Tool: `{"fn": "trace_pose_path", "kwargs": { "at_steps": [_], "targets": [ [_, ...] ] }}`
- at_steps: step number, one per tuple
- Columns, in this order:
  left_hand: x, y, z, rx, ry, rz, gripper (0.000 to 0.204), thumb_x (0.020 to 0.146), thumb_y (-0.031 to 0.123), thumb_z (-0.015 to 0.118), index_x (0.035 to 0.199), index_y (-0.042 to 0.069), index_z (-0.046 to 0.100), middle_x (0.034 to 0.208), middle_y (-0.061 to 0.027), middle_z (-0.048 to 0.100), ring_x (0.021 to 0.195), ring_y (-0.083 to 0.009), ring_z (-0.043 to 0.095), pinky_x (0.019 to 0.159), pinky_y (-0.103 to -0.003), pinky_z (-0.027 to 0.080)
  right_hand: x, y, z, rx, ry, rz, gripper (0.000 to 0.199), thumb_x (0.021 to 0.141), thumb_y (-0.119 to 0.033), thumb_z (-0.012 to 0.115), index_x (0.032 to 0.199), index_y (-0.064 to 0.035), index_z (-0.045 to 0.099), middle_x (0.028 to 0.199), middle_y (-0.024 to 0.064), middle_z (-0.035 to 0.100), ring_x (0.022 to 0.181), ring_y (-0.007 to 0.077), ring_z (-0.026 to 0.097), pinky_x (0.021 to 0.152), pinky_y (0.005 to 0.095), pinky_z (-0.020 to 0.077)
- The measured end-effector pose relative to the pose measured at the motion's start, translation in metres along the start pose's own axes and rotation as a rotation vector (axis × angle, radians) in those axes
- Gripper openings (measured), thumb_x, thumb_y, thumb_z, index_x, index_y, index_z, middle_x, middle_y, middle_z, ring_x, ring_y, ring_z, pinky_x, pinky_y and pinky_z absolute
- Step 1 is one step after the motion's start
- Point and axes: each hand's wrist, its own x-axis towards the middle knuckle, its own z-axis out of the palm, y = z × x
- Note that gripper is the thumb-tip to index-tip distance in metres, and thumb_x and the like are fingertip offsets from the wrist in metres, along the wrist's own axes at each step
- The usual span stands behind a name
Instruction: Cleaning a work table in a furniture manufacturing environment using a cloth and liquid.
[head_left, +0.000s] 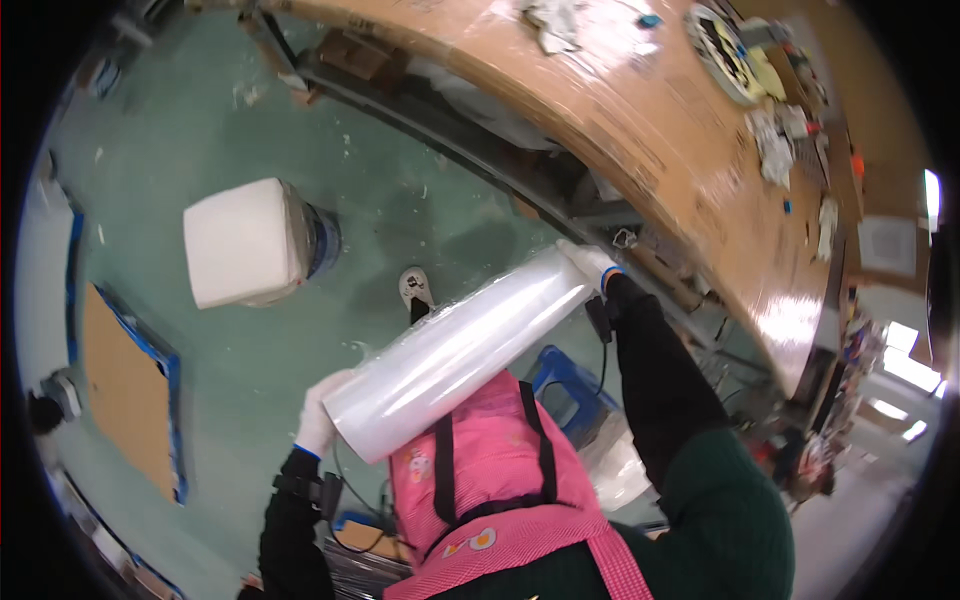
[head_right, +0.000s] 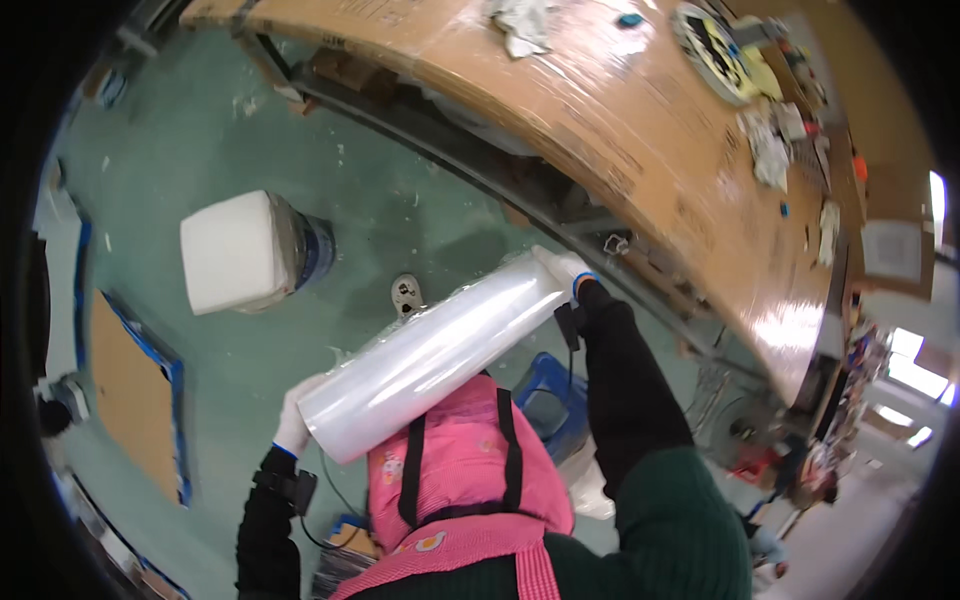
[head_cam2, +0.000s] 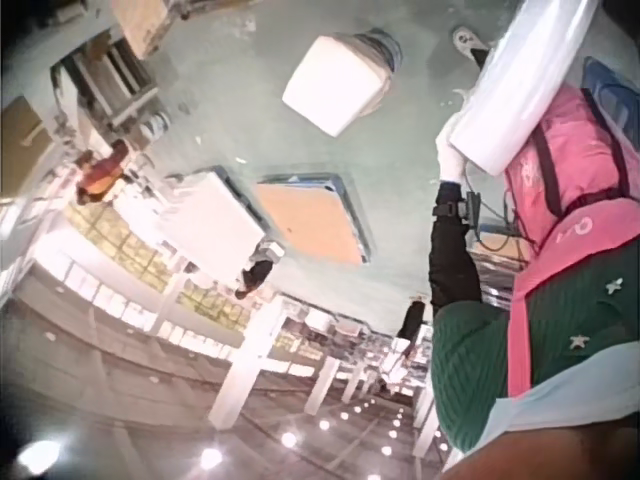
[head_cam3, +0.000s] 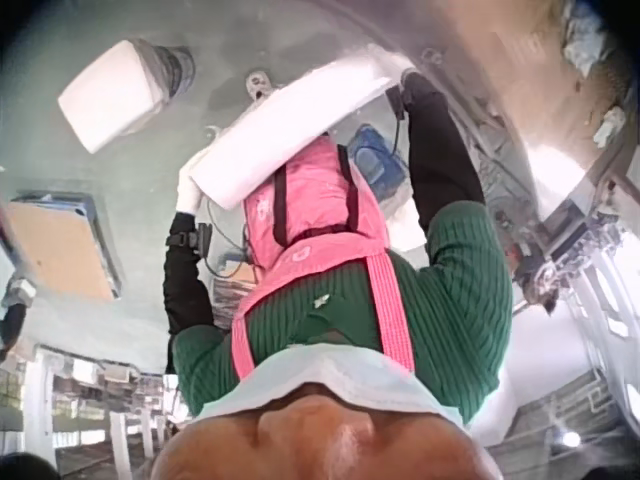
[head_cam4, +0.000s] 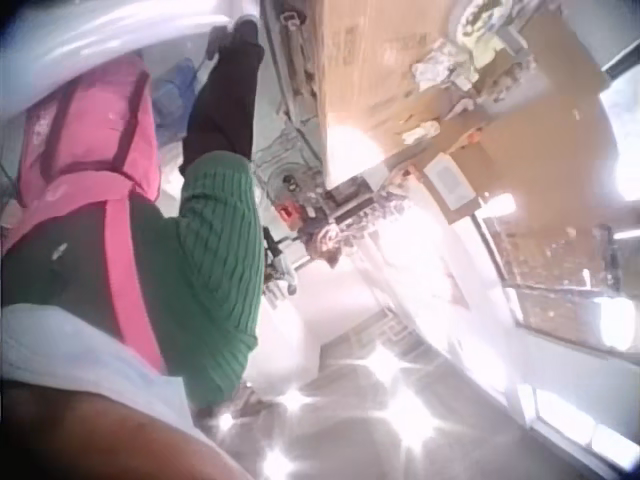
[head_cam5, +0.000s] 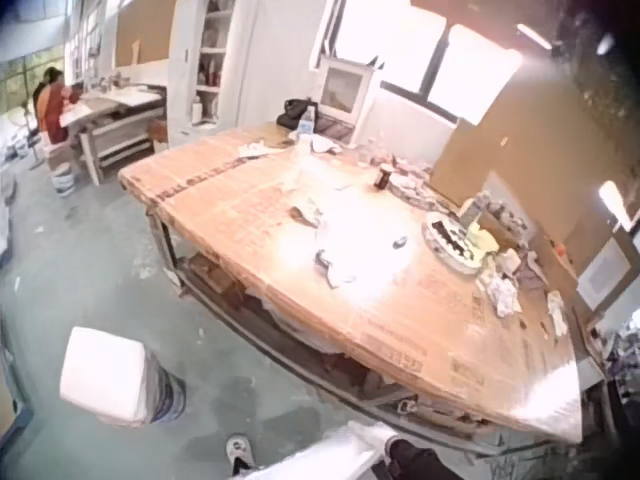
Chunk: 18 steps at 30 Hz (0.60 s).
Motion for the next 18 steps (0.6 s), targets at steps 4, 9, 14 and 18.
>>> {"fn": "trace_pose_path", "kwargs": {
  "at_steps": [4, 9, 14, 18],
  "targets": [
    [0.072, 0.008, -0.042, 0.112, 0.01, 0.158, 0.029, 0.095, 0.015, 0.065, 0.119, -0.001, 0.069, 0.114, -0.0127, 0.073, 0.101, -0.0227, 0.071, 0.091, -0.034, 0.057, 0.043, -0.063, 0.048, 0.166, 0.113, -0.078, 0.072, 0.093, -0.056, 0.063, 0.126, 0.0081, 0.064, 0.122, 0.0175, 0.068, 0.109, 0.022, 0.063, 0.093, 0.0343, 0.0495],
    [0.188, 0.06, 0.033, 0.753, 0.029, 0.597, 0.03, 0.091, 0.016, 0.067, 0.118, 0.004, 0.07, 0.113, -0.0145, 0.073, 0.102, -0.0275, 0.071, 0.09, -0.033, 0.056, 0.173, -0.018, -0.009, 0.602, 0.18, 0.179, 0.058, 0.095, -0.04, 0.069, 0.134, 0.0024, 0.06, 0.126, 0.0099, 0.065, 0.115, 0.0207, 0.061, 0.097, 0.031, 0.0491],
    [0.284, 0.055, 0.043, 1.007, 0.048, 0.754, 0.036, 0.085, 0.021, 0.071, 0.118, 0.007, 0.069, 0.115, -0.0147, 0.071, 0.108, -0.0338, 0.068, 0.091, -0.038, 0.055, 0.281, -0.025, 0.007, 0.782, 0.112, -0.322, 0.054, 0.099, -0.037, 0.065, 0.139, -0.0016, 0.057, 0.134, 0.006, 0.06, 0.121, 0.0186, 0.057, 0.1, 0.0314, 0.0486],
    [0.33, 0.04, 0.062, 0.843, 0.053, 0.736, 0.041, 0.083, 0.015, 0.07, 0.123, 0.008, 0.068, 0.122, -0.014, 0.07, 0.114, -0.0322, 0.066, 0.098, -0.037, 0.053, 0.349, -0.013, 0.038, 0.816, 0.167, -0.071, 0.051, 0.102, -0.036, 0.06, 0.138, -0.0009, 0.057, 0.131, 0.0088, 0.062, 0.119, 0.0195, 0.059, 0.101, 0.0317, 0.0485]
  ]
}}
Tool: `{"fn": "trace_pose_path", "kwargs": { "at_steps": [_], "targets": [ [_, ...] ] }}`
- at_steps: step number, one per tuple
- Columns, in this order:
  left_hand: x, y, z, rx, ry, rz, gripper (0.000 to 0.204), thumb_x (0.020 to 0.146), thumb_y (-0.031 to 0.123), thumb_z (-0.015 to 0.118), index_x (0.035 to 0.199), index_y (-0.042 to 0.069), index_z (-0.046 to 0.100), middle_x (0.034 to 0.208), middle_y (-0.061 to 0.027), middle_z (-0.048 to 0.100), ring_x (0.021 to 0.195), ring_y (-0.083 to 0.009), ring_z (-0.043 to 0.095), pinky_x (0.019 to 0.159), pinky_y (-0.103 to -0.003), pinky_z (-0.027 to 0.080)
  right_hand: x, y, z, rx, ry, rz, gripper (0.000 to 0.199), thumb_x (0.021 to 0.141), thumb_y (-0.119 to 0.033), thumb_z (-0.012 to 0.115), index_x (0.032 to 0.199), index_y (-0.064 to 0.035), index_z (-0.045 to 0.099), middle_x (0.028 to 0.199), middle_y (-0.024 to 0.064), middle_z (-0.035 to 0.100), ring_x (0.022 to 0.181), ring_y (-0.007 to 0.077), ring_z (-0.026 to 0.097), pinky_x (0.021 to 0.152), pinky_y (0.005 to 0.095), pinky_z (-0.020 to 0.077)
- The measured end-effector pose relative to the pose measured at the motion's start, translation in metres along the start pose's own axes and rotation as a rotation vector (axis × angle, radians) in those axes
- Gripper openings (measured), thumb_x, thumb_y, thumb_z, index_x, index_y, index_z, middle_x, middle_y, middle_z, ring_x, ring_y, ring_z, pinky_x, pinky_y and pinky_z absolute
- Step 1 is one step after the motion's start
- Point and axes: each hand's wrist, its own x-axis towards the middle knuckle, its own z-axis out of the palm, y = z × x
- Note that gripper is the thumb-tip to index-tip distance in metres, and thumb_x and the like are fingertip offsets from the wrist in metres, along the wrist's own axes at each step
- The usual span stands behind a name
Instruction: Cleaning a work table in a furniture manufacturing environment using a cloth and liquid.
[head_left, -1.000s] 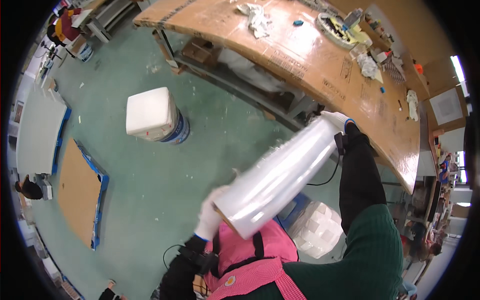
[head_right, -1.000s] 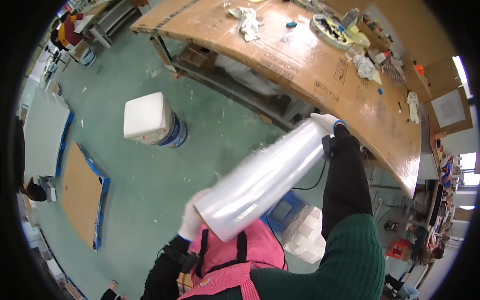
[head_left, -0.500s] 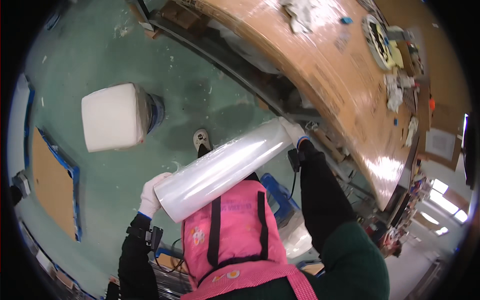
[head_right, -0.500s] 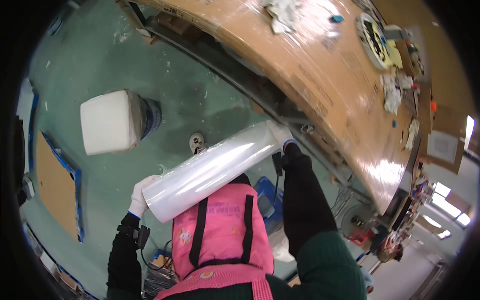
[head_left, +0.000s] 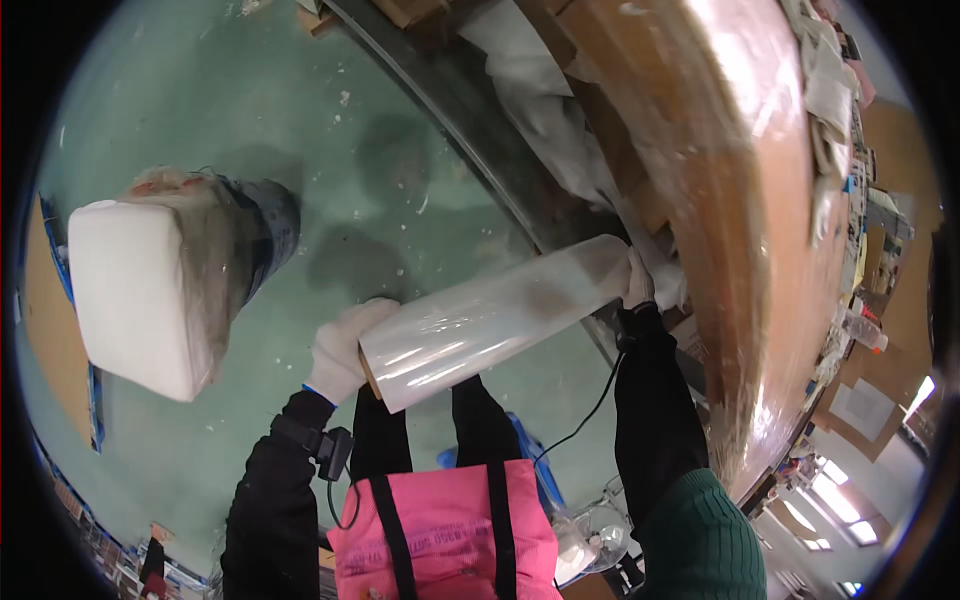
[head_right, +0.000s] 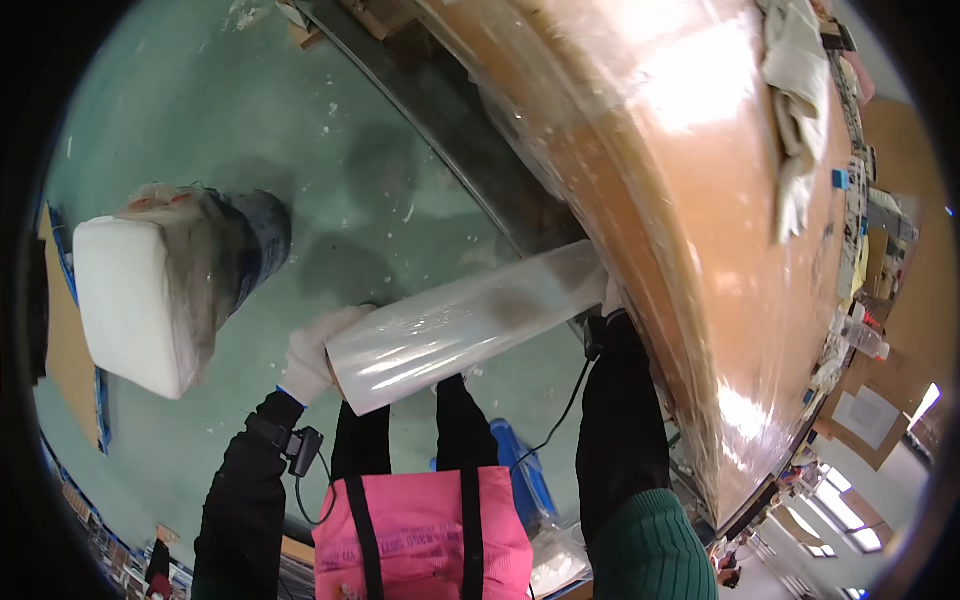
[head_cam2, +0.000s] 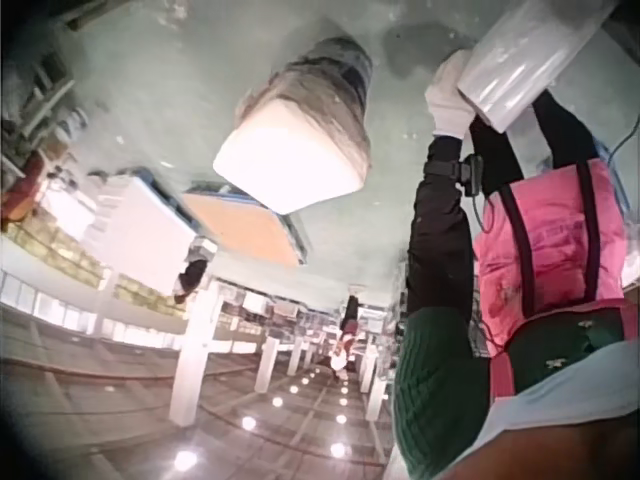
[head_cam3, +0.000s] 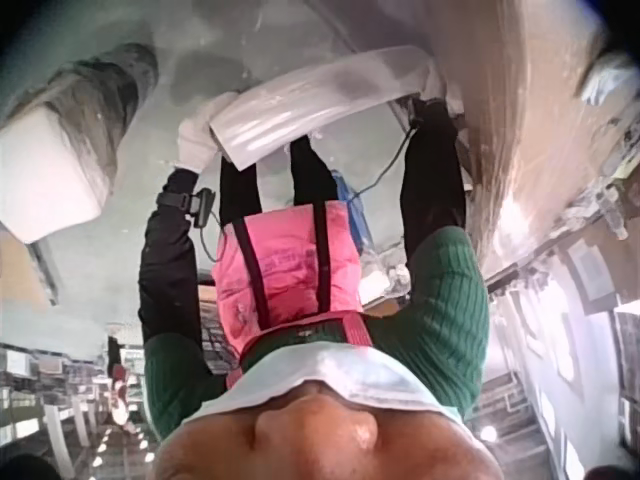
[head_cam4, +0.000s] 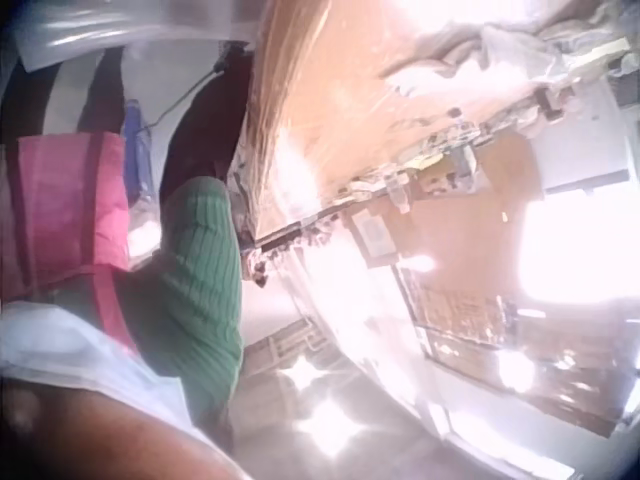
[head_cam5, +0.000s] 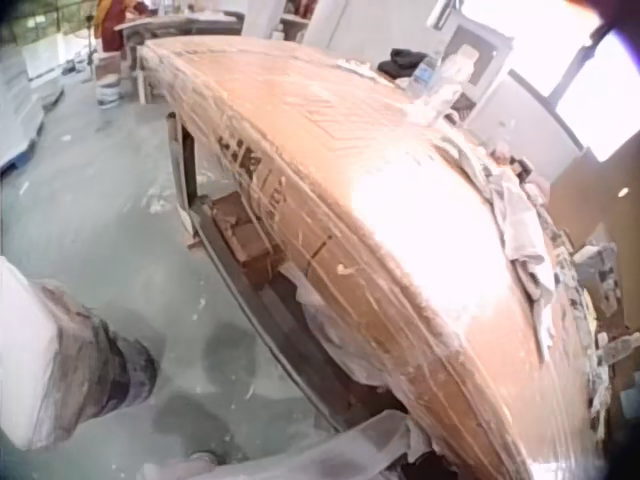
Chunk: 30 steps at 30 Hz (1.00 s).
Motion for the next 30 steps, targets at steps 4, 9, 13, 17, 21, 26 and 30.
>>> {"fn": "trace_pose_path", "kwargs": {
  "at_steps": [4, 9, 13, 17, 21, 26, 30],
  "targets": [
    [0.039, 0.012, 0.05, -0.108, 0.059, 0.019, 0.045, 0.078, 0.014, 0.077, 0.121, 0.006, 0.069, 0.119, -0.0127, 0.072, 0.11, -0.0294, 0.07, 0.093, -0.035, 0.055, 0.076, -0.039, -0.063, -0.213, -0.027, -0.096, 0.056, 0.101, -0.045, 0.058, 0.135, -0.0002, 0.058, 0.129, 0.0105, 0.063, 0.114, 0.0213, 0.062, 0.101, 0.0339, 0.049],
    [0.028, 0.022, 0.03, -0.16, 0.013, -0.118, 0.048, 0.077, 0.014, 0.077, 0.124, 0.006, 0.068, 0.113, -0.0162, 0.073, 0.102, -0.0323, 0.072, 0.09, -0.036, 0.057, 0.023, -0.012, 0.01, -0.175, -0.007, -0.143, 0.062, 0.103, -0.05, 0.05, 0.141, -0.0004, 0.05, 0.133, 0.012, 0.061, 0.119, 0.0245, 0.06, 0.102, 0.0362, 0.0484],
    [0.054, 0.111, 0.04, 0.123, 0.013, 0.13, 0.054, 0.071, 0.016, 0.071, 0.124, 0.011, 0.069, 0.109, -0.0159, 0.072, 0.091, -0.0339, 0.071, 0.078, -0.038, 0.058, -0.093, 0.014, -0.002, 0.002, 0.169, -0.21, 0.064, 0.104, -0.044, 0.051, 0.149, -0.0001, 0.041, 0.142, 0.0121, 0.055, 0.127, 0.0228, 0.056, 0.106, 0.0368, 0.0457],
    [0.07, 0.179, 0.049, 0.173, -0.204, 0.134, 0.06, 0.072, 0.024, 0.073, 0.131, 0.014, 0.064, 0.11, -0.0136, 0.072, 0.089, -0.0345, 0.071, 0.075, -0.042, 0.058, -0.283, -0.038, 0.054, -0.114, -0.039, -0.228, 0.061, 0.104, -0.032, 0.05, 0.152, 0.001, 0.034, 0.15, 0.0132, 0.045, 0.133, 0.0224, 0.05, 0.108, 0.0378, 0.0447],
    [0.111, 0.207, 0.118, 0.231, -0.221, 0.262, 0.05, 0.08, 0.025, 0.068, 0.128, 0.011, 0.063, 0.087, -0.0114, 0.071, 0.085, -0.0332, 0.071, 0.069, -0.046, 0.056, -0.315, -0.072, 0.068, -0.283, 0.01, -0.227, 0.052, 0.104, -0.02, 0.052, 0.147, 0.0026, 0.035, 0.141, 0.0148, 0.05, 0.126, 0.0247, 0.053, 0.104, 0.0403, 0.0496],
    [0.174, 0.227, 0.162, 0.482, -0.158, 0.543, 0.045, 0.087, 0.031, 0.065, 0.126, 0.009, 0.061, 0.098, -0.0138, 0.072, 0.084, -0.0322, 0.071, 0.072, -0.046, 0.057, -0.268, -0.04, 0.042, -0.07, 0.192, -0.023, 0.052, 0.103, -0.021, 0.056, 0.145, 0.0023, 0.035, 0.131, 0.0183, 0.055, 0.118, 0.027, 0.061, 0.1, 0.0391, 0.0525],
    [0.196, 0.266, 0.16, 0.558, 0.227, 0.72, 0.029, 0.09, 0.027, 0.06, 0.112, 0.012, 0.071, 0.098, -0.0121, 0.073, 0.087, -0.0287, 0.071, 0.076, -0.043, 0.058, -0.237, 0.008, 0.006, -0.637, 0.181, -0.282, 0.04, 0.103, -0.013, 0.053, 0.14, -0.0004, 0.045, 0.13, 0.0168, 0.056, 0.123, 0.025, 0.058, 0.097, 0.0386, 0.0544]
  ]
}}
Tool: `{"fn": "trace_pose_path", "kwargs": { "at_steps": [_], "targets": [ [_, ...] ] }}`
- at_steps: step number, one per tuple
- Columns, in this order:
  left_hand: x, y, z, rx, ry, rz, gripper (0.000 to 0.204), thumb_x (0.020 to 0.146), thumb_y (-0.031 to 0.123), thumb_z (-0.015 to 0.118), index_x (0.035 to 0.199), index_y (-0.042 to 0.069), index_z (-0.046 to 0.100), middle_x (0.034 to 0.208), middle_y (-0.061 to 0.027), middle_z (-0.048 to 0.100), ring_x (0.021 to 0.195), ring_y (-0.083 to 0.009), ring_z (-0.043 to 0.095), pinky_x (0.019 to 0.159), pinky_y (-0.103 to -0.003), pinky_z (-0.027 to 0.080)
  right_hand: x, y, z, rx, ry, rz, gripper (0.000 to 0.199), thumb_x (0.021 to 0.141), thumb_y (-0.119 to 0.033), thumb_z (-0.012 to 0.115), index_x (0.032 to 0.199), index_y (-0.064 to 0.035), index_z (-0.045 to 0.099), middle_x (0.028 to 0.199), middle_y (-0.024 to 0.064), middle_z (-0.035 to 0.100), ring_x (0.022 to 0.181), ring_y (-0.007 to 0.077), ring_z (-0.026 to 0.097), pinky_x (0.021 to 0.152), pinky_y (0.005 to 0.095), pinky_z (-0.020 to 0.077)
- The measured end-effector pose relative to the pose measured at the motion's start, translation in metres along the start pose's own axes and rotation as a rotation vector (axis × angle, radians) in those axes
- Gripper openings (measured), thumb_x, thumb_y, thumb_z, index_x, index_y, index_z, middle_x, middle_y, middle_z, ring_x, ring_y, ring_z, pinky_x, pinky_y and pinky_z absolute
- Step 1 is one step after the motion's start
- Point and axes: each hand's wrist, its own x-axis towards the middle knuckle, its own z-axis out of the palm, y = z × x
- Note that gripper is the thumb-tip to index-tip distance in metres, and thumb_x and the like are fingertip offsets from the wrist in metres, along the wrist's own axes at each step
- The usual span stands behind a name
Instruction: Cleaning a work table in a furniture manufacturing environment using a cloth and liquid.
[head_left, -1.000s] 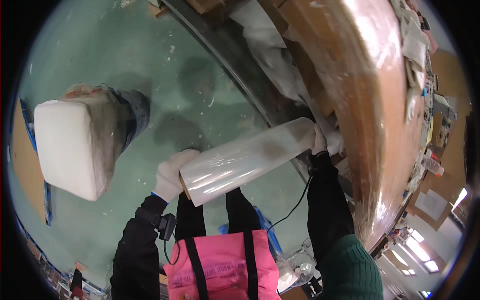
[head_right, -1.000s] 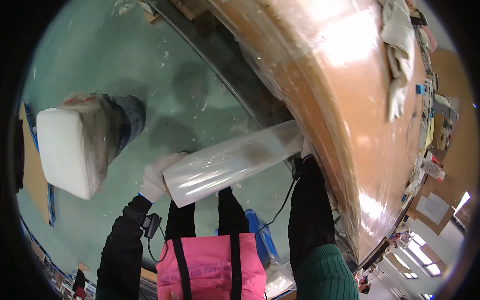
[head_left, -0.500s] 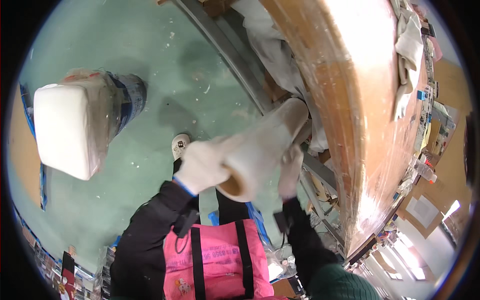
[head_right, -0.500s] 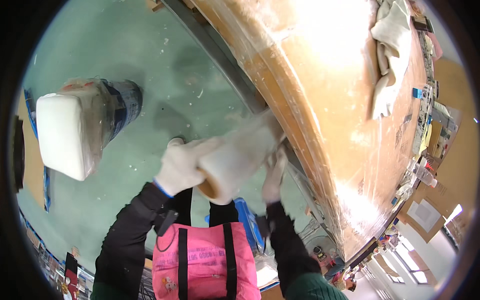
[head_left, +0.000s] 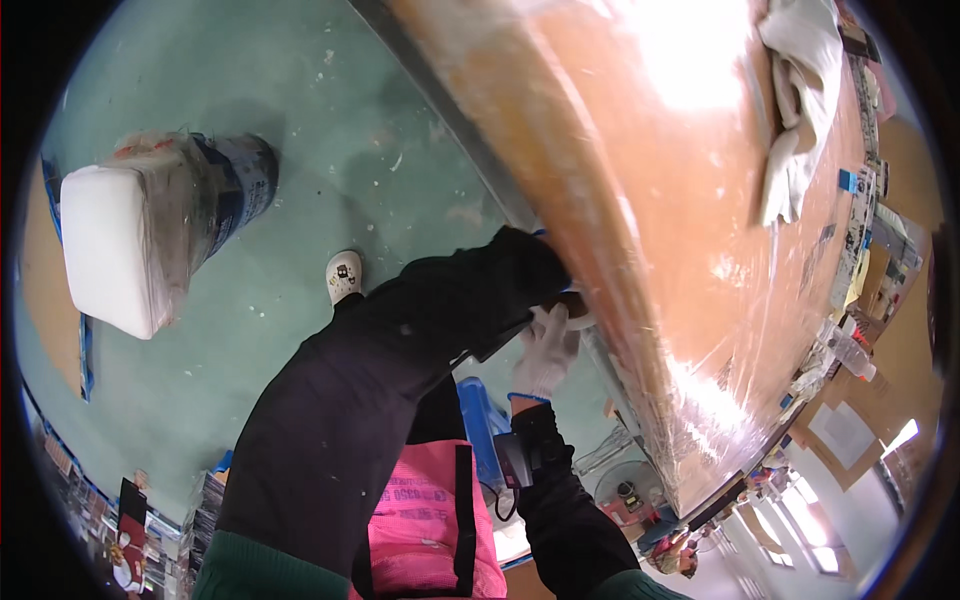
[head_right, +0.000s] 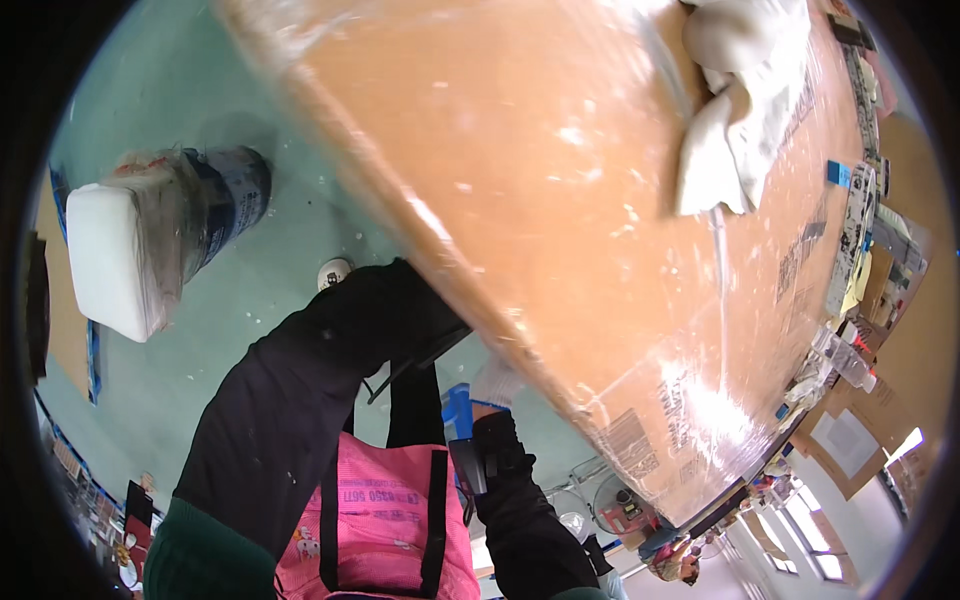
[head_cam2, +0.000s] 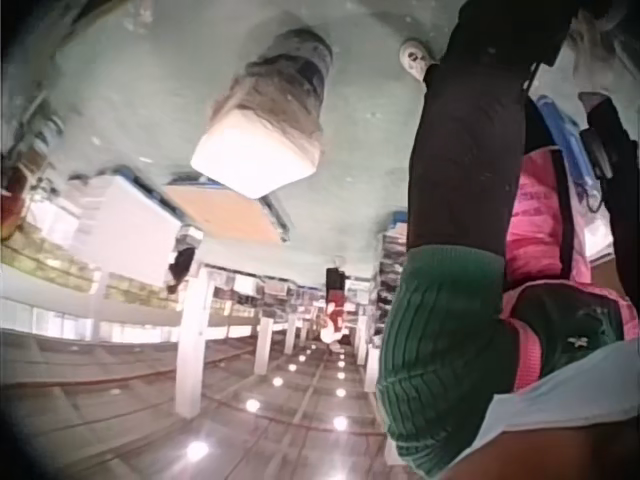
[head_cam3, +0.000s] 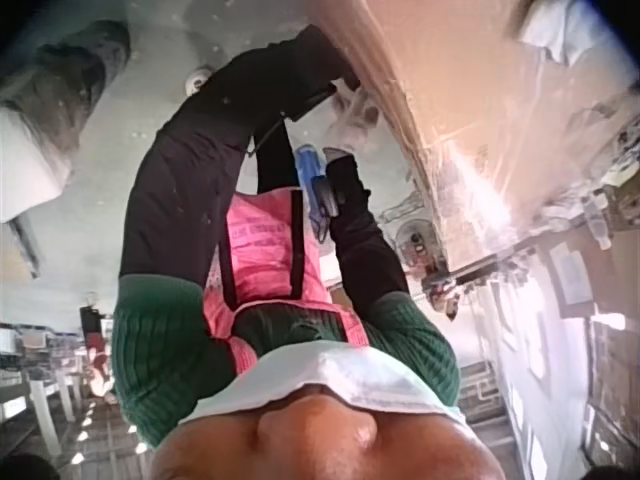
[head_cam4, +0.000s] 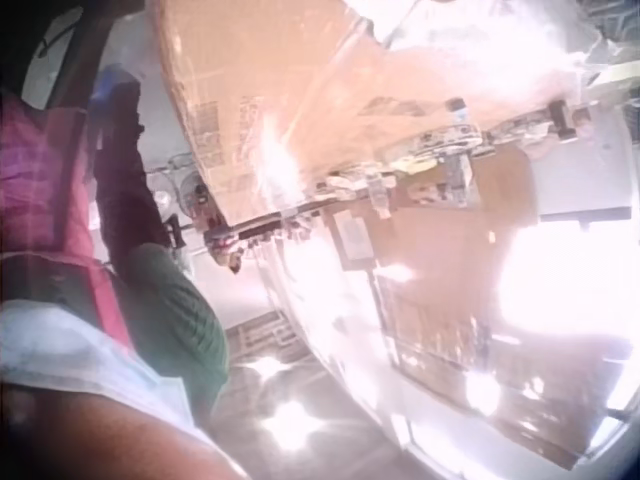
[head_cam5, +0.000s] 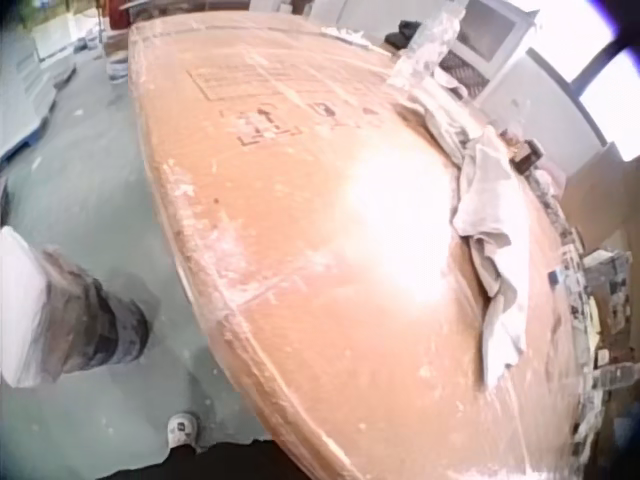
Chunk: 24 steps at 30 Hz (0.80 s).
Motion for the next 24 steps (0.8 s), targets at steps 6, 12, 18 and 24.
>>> {"fn": "trace_pose_path", "kwargs": {
  "at_steps": [6, 12, 18, 24],
  "targets": [
    [-0.048, 0.042, 0.024, -0.151, -0.315, -0.151, 0.028, 0.091, 0.027, 0.059, 0.111, 0.012, 0.071, 0.1, -0.0122, 0.073, 0.087, -0.0288, 0.071, 0.077, -0.044, 0.058, 0.01, 0.014, -0.019, -0.125, -0.199, -0.052, 0.038, 0.103, -0.018, 0.052, 0.139, -0.0036, 0.048, 0.125, 0.0167, 0.06, 0.119, 0.0263, 0.06, 0.096, 0.0399, 0.0531],
    [-0.102, 0.096, 0.042, -0.266, -0.477, -0.288, 0.027, 0.093, 0.028, 0.058, 0.111, 0.012, 0.071, 0.101, -0.0123, 0.073, 0.088, -0.0288, 0.071, 0.077, -0.045, 0.057, -0.009, 0.034, -0.046, -0.171, -0.255, -0.06, 0.037, 0.104, -0.023, 0.052, 0.137, -0.0068, 0.052, 0.121, 0.0166, 0.064, 0.115, 0.0277, 0.061, 0.095, 0.0412, 0.0518],
    [-0.149, 0.133, 0.061, -0.321, -0.606, -0.328, 0.027, 0.094, 0.028, 0.056, 0.11, 0.012, 0.071, 0.103, -0.0124, 0.073, 0.089, -0.0288, 0.071, 0.078, -0.045, 0.057, -0.038, 0.041, -0.059, -0.152, -0.302, -0.105, 0.037, 0.104, -0.028, 0.051, 0.135, -0.01, 0.056, 0.116, 0.0165, 0.067, 0.111, 0.029, 0.063, 0.094, 0.0425, 0.0504],
    [-0.208, 0.154, 0.082, -0.23, -0.848, -0.27, 0.026, 0.095, 0.028, 0.055, 0.109, 0.012, 0.071, 0.104, -0.0125, 0.072, 0.089, -0.0288, 0.071, 0.078, -0.046, 0.057, -0.092, 0.008, -0.072, 0.169, -0.534, -0.004, 0.035, 0.103, -0.031, 0.05, 0.13, -0.0108, 0.058, 0.105, 0.0192, 0.071, 0.103, 0.0332, 0.068, 0.088, 0.0456, 0.0505]
  ]
}}
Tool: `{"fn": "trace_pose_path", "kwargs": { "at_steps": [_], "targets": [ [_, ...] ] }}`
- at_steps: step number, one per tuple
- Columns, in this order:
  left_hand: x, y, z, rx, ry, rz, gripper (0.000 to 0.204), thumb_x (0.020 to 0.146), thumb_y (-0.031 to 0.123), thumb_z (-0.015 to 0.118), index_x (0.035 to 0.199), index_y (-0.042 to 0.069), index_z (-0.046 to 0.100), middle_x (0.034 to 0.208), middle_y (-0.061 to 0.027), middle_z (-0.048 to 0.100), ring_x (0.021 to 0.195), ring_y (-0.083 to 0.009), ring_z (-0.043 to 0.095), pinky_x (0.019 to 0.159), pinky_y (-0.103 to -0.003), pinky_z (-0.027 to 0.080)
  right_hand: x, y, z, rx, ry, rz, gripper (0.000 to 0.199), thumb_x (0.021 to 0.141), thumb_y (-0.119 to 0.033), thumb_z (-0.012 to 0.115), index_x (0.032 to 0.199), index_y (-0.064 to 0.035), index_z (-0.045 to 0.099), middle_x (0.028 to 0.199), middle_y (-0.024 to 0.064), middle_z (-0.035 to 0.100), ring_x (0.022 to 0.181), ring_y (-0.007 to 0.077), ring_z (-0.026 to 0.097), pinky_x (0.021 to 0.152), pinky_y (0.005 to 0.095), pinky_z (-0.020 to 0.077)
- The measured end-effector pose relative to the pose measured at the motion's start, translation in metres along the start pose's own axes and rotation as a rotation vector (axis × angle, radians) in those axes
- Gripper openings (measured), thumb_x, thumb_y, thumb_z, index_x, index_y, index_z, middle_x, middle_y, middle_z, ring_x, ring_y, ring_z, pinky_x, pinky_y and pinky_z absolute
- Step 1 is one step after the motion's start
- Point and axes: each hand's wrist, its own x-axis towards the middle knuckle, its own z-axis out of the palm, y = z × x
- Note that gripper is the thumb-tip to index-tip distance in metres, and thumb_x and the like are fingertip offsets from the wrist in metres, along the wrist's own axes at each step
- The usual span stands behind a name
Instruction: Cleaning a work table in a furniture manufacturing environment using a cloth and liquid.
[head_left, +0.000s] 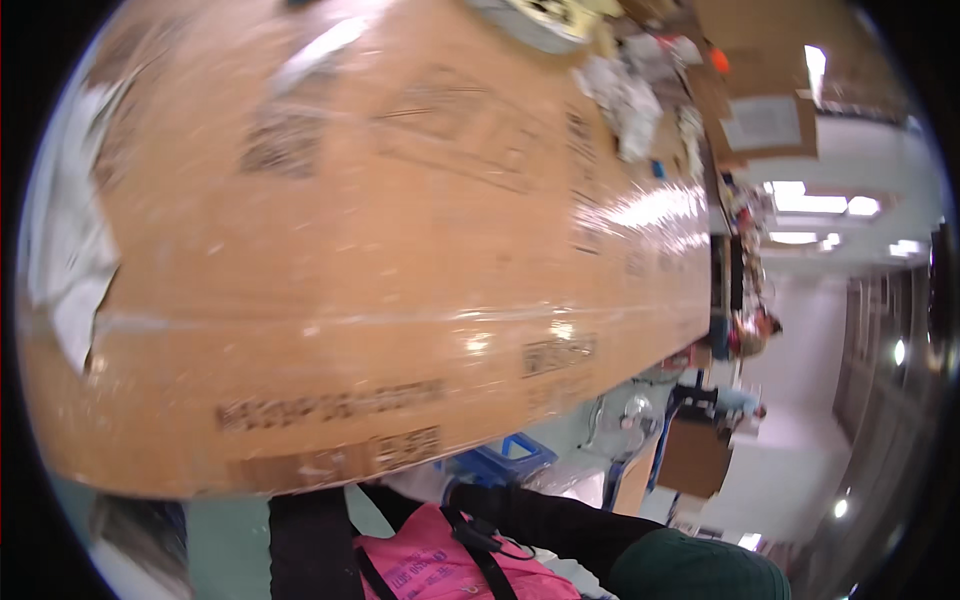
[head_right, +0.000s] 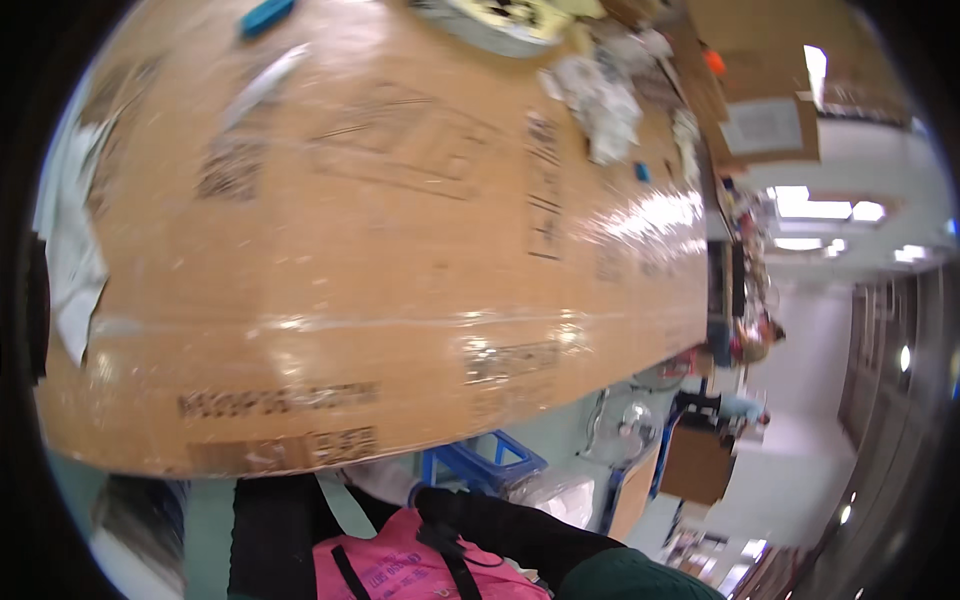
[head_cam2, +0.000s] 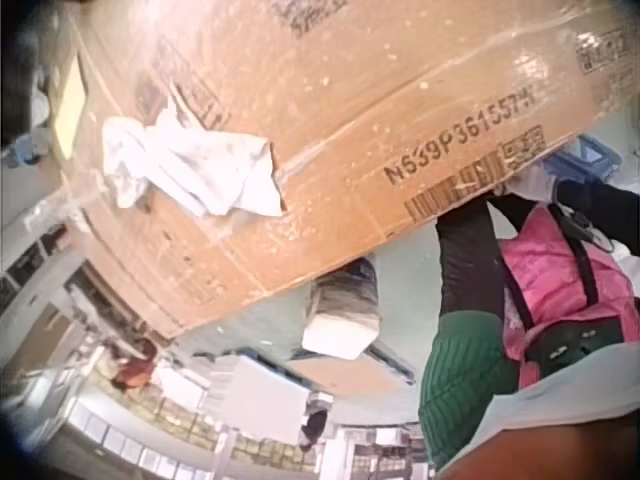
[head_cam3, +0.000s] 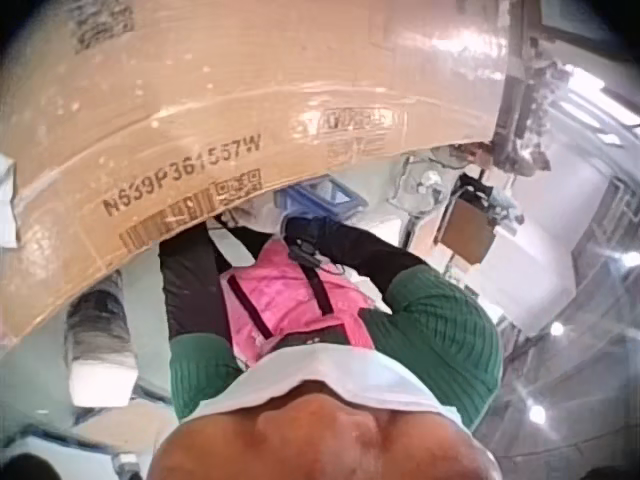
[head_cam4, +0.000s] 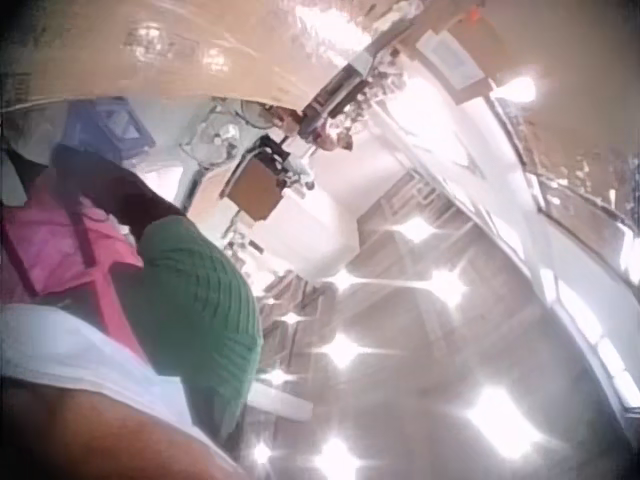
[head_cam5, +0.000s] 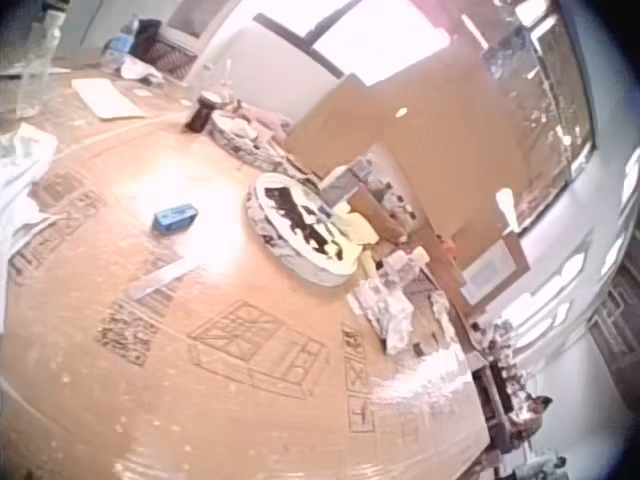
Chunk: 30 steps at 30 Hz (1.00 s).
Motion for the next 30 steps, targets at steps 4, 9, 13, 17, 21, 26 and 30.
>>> {"fn": "trace_pose_path", "kwargs": {
  "at_steps": [4, 9, 13, 17, 21, 26, 30],
  "targets": [
    [-0.009, 0.011, 0.029, 0.12, -0.139, 0.005, 0.026, 0.096, 0.028, 0.055, 0.109, 0.012, 0.072, 0.105, -0.0126, 0.072, 0.09, -0.0289, 0.07, 0.078, -0.047, 0.057, -0.048, 0.016, -0.011, 0.044, -0.167, 0.158, 0.036, 0.102, -0.031, 0.048, 0.13, -0.009, 0.057, 0.102, 0.025, 0.069, 0.1, 0.0439, 0.065, 0.086, 0.0516, 0.0501],
    [-0.027, 0.02, 0.055, 0.313, -0.275, 0.018, 0.026, 0.096, 0.028, 0.054, 0.108, 0.013, 0.072, 0.106, -0.0127, 0.072, 0.09, -0.0289, 0.07, 0.079, -0.047, 0.057, -0.097, 0.035, -0.044, 0.029, -0.069, 0.235, 0.043, 0.102, -0.035, 0.048, 0.135, -0.009, 0.056, 0.121, 0.0224, 0.067, 0.11, 0.0436, 0.063, 0.096, 0.049, 0.0497],
    [-0.023, -0.006, 0.033, 0.513, -0.222, 0.037, 0.026, 0.097, 0.028, 0.053, 0.108, 0.013, 0.072, 0.107, -0.0128, 0.072, 0.091, -0.0289, 0.07, 0.079, -0.048, 0.057, -0.115, 0.016, -0.073, 0.107, 0.052, 0.147, 0.038, 0.098, -0.032, 0.052, 0.125, -0.0058, 0.061, 0.11, 0.0251, 0.069, 0.104, 0.0455, 0.064, 0.092, 0.0511, 0.0496],
    [0.009, 0.009, -0.052, 0.402, -0.549, 0.366, 0.032, 0.101, 0.025, 0.042, 0.11, 0.01, 0.07, 0.098, -0.0172, 0.073, 0.093, -0.0357, 0.071, 0.082, -0.054, 0.055, -0.142, 0.062, -0.084, 0.097, 0.225, 0.199, 0.038, 0.097, -0.032, 0.052, 0.12, -0.0043, 0.065, 0.11, 0.0244, 0.07, 0.105, 0.045, 0.065, 0.093, 0.0501, 0.0501],
    [-0.085, -0.013, -0.061, 0.478, -1.08, 0.184, 0.047, 0.096, 0.045, 0.044, 0.119, 0.013, 0.07, 0.123, -0.0184, 0.068, 0.115, -0.0402, 0.063, 0.101, -0.05, 0.048, -0.158, 0.073, -0.077, 0.045, 0.228, 0.252, 0.039, 0.095, -0.031, 0.05, 0.116, -0.0028, 0.067, 0.11, 0.0246, 0.07, 0.106, 0.045, 0.065, 0.095, 0.0511, 0.0499],
    [-0.103, 0.051, -0.097, 0.248, -1.113, 0.102, 0.052, 0.097, 0.054, 0.049, 0.116, 0.01, 0.071, 0.115, -0.0224, 0.07, 0.114, -0.0428, 0.062, 0.097, -0.049, 0.048, -0.2, 0.128, -0.052, -0.01, 0.184, 0.562, 0.043, 0.089, -0.035, 0.051, 0.11, -0.0043, 0.072, 0.114, 0.025, 0.069, 0.111, 0.0434, 0.064, 0.097, 0.0497, 0.0502],
    [-0.062, 0.111, -0.154, 0.586, -1.019, 0.36, 0.051, 0.099, 0.05, 0.043, 0.116, 0.009, 0.068, 0.112, -0.0232, 0.069, 0.104, -0.0437, 0.065, 0.092, -0.052, 0.049, -0.237, 0.123, -0.049, -0.021, 0.228, 0.564, 0.041, 0.089, -0.033, 0.052, 0.111, -0.005, 0.072, 0.113, 0.0239, 0.07, 0.111, 0.0417, 0.065, 0.097, 0.0494, 0.0508]
  ]
}}
